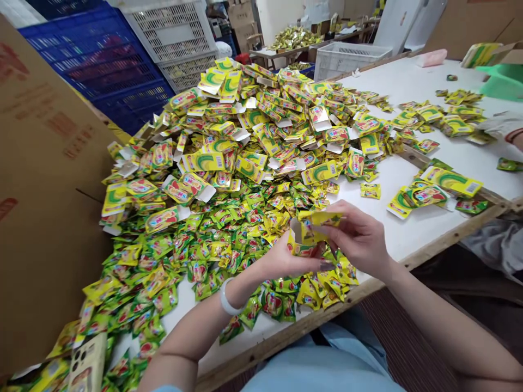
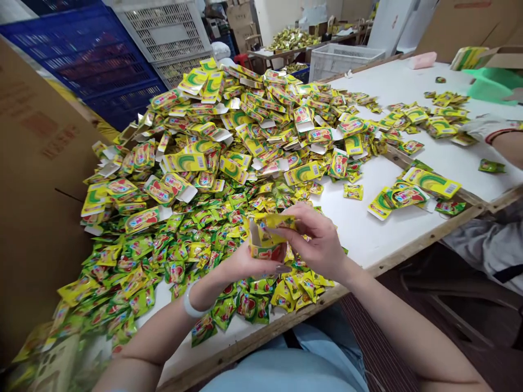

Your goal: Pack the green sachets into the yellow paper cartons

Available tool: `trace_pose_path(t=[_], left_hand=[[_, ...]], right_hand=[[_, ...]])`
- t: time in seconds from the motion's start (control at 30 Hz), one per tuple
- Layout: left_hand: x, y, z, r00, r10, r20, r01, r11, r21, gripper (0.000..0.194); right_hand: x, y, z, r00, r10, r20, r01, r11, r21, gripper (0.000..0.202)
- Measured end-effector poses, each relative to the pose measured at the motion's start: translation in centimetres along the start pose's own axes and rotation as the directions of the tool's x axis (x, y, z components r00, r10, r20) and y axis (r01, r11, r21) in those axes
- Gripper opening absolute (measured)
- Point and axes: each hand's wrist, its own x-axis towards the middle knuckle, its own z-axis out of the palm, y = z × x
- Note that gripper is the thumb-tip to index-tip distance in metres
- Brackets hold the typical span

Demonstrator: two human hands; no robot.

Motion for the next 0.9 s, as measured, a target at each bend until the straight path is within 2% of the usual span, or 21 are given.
trace_pose_path(t=[0.07,0.13,0.23,0.3,0.37,0.47,0.53,0.6,0.67,0.73,0.8,0.83,0.9], left_hand=[[-0.3,0.2,-0.1,0.999,-0.012,0.052,0.012,1.0,0.006,0.042],[-0.4,0.0,-0.4,0.995,-0.042,0.09,0.041,0.999,0.006,0.039],[-0.4,-0.7,-0.7,0.992,-0.076,0.102,0.073,0.997,0.041,0.041],[-0.3,-1.3,-0.8,0.99,-0.082,0.114,0.077,0.996,0.047,0.044],[-0.3,-1.7,-0.8,0.984,-0.084,0.156,0.081,0.996,0.025,0.044],[-0.5,-2.0,-0.8,0.97,-0.103,0.222,0.104,0.995,0.008,0.045],[-0.4,-2.0,-0.8,0.959,-0.12,0.257,0.123,0.992,0.006,0.045],[0.1,-2.1,-0.9,0.949,-0.108,0.296,0.111,0.994,0.004,0.048],[0.9,-2.3,-0.9,0.942,-0.054,0.332,0.05,0.999,0.022,0.051],[1.8,-2.6,-0.7,0.938,-0.01,0.346,-0.015,0.998,0.069,0.055],[2.6,-2.8,-0.3,0.939,-0.006,0.343,-0.04,0.991,0.127,0.058],[2.9,-2.8,-0.1,0.938,-0.014,0.346,-0.044,0.986,0.158,0.062],[3.7,-2.8,0.0,0.933,-0.003,0.361,-0.082,0.972,0.22,0.075]], right_hand=[[0.2,0.4,-0.1,0.982,-0.109,0.155,0.131,0.982,-0.135,0.01],[0.1,0.2,-0.7,0.936,-0.137,0.325,0.223,0.944,-0.243,0.015],[-0.1,-0.7,-1.5,0.853,-0.056,0.518,0.283,0.885,-0.37,0.018],[-0.2,-1.2,-1.9,0.811,-0.012,0.584,0.287,0.879,-0.381,0.018],[-0.4,-1.2,-2.1,0.832,-0.028,0.554,0.258,0.904,-0.341,0.016],[-1.1,-0.2,-2.2,0.914,-0.115,0.389,0.232,0.935,-0.27,0.012],[-1.8,0.8,-2.2,0.934,-0.131,0.332,0.214,0.95,-0.226,0.016],[-2.5,1.5,-2.3,0.936,-0.09,0.339,0.158,0.972,-0.176,0.018],[-2.9,1.9,-2.4,0.925,-0.036,0.378,0.095,0.986,-0.139,0.017],[-3.1,1.8,-2.6,0.883,0.015,0.468,0.053,0.99,-0.131,0.02],[-3.2,1.5,-3.0,0.837,0.06,0.544,0.039,0.985,-0.17,0.023],[-3.2,1.4,-3.4,0.828,0.072,0.556,0.045,0.98,-0.195,0.024],[-3.4,1.4,-5.1,0.857,0.085,0.508,0.064,0.961,-0.269,0.025]])
